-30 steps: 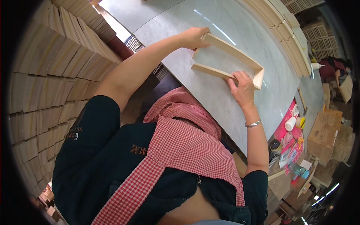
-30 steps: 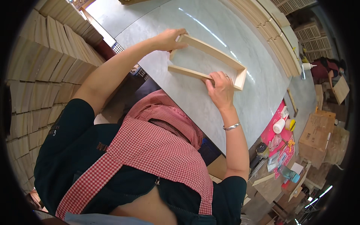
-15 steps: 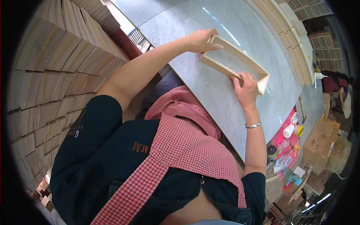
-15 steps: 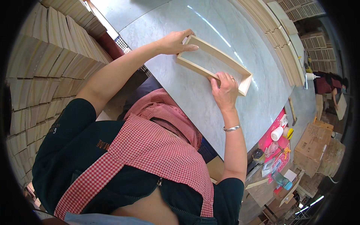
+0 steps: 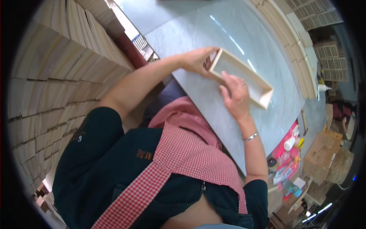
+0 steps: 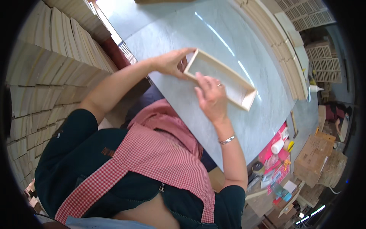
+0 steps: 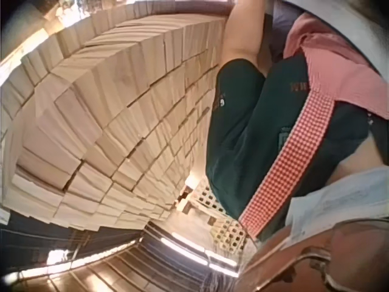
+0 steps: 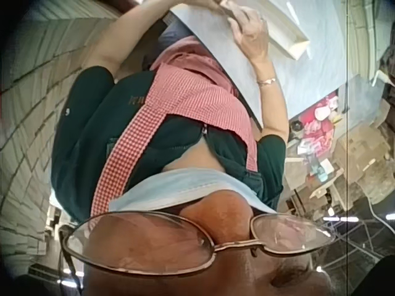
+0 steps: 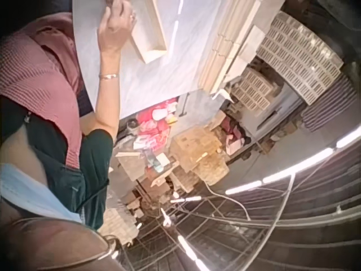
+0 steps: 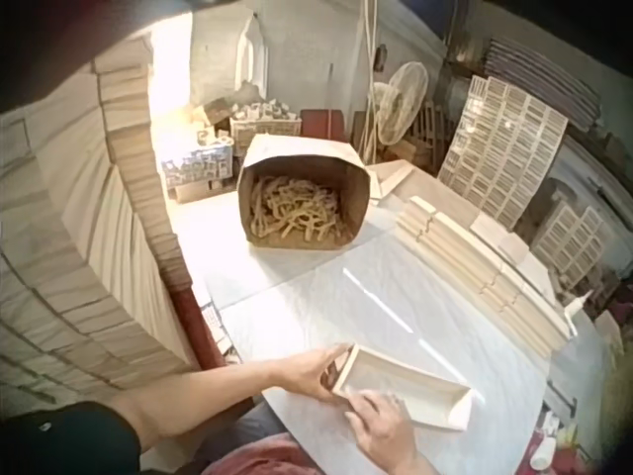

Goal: Assembling wooden boxes by applying glue to joints and using a nail gun to secure panels.

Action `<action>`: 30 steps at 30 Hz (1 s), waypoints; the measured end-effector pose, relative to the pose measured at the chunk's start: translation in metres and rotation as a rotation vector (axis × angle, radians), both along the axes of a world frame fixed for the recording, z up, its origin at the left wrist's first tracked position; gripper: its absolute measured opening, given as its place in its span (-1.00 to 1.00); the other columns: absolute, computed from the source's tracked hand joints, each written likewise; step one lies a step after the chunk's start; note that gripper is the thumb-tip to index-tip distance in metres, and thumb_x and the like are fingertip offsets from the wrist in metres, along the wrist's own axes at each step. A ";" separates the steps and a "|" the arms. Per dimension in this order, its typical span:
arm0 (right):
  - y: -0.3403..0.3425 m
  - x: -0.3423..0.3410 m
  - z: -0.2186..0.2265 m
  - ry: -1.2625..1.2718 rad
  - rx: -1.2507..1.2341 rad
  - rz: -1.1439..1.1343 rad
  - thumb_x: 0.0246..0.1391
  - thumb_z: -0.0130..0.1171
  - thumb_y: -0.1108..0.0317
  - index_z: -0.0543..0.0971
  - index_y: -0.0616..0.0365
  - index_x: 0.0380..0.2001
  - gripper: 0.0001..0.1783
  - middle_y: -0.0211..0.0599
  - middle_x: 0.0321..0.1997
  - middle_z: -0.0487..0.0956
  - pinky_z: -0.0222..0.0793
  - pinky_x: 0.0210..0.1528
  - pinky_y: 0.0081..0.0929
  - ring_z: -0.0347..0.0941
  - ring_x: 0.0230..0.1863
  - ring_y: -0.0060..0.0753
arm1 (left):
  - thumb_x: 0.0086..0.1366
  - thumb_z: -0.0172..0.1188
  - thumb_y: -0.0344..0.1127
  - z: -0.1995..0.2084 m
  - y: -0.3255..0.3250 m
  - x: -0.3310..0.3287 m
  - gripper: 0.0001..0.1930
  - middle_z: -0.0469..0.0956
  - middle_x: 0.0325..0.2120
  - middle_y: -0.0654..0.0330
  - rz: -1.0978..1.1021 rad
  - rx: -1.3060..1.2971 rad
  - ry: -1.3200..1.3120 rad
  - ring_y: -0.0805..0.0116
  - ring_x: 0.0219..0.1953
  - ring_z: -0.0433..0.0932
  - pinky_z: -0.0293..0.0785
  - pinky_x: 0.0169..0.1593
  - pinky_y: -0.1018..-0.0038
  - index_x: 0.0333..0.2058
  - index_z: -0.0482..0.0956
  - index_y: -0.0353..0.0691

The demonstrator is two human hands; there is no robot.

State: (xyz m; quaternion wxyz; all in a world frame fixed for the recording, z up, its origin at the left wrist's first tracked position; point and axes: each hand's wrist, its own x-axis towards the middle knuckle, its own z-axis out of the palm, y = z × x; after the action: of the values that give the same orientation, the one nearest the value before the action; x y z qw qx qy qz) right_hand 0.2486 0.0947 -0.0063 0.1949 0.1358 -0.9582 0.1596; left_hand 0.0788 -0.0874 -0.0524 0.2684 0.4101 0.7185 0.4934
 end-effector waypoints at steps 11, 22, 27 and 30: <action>-0.014 -0.031 -0.008 -0.118 -0.180 0.165 0.00 0.25 0.58 0.62 0.16 -0.02 -0.60 -0.27 -0.11 0.56 0.44 -0.10 -0.38 0.48 -0.25 -0.22 | -0.09 0.53 -0.44 -0.015 0.005 0.007 -0.03 0.56 -0.33 0.09 0.003 0.144 0.072 0.30 -0.46 0.55 0.52 -0.41 0.45 0.29 0.16 -0.36; -0.004 -0.365 -0.043 0.002 -0.292 -0.038 0.10 0.22 0.40 0.62 0.29 -0.17 -0.75 -0.02 -0.16 0.57 0.49 -0.19 -0.23 0.53 -0.27 0.01 | -0.15 0.47 -0.52 -0.002 0.008 0.006 0.04 0.33 0.19 -0.15 -0.051 0.089 -0.008 -0.07 -0.08 0.54 0.57 -0.03 0.30 0.33 0.07 -0.41; -0.029 -0.429 -0.073 0.067 -0.115 -0.245 0.06 0.21 0.28 0.66 0.24 -0.29 -0.75 0.06 -0.21 0.62 0.52 -0.19 -0.07 0.56 -0.23 0.18 | -0.21 0.47 -0.56 -0.004 0.007 0.009 0.05 0.31 0.20 -0.17 -0.050 0.069 -0.058 -0.15 0.01 0.49 0.53 0.08 0.24 0.31 0.09 -0.37; -0.013 -0.423 -0.077 -0.061 -0.099 -0.242 0.03 0.19 0.28 0.69 0.21 -0.38 -0.77 0.03 -0.31 0.65 0.52 -0.23 -0.04 0.56 -0.28 0.20 | -0.19 0.47 -0.53 -0.003 0.009 -0.002 0.00 0.37 0.13 -0.15 -0.097 0.101 -0.132 -0.15 0.01 0.49 0.53 0.08 0.23 0.27 0.13 -0.37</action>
State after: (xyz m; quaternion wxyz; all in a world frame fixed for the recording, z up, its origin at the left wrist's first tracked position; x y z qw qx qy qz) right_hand -0.1744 0.0816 -0.0831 0.1898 0.0047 -0.9641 0.1859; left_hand 0.0771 -0.0782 -0.0550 0.3179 0.4242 0.6527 0.5413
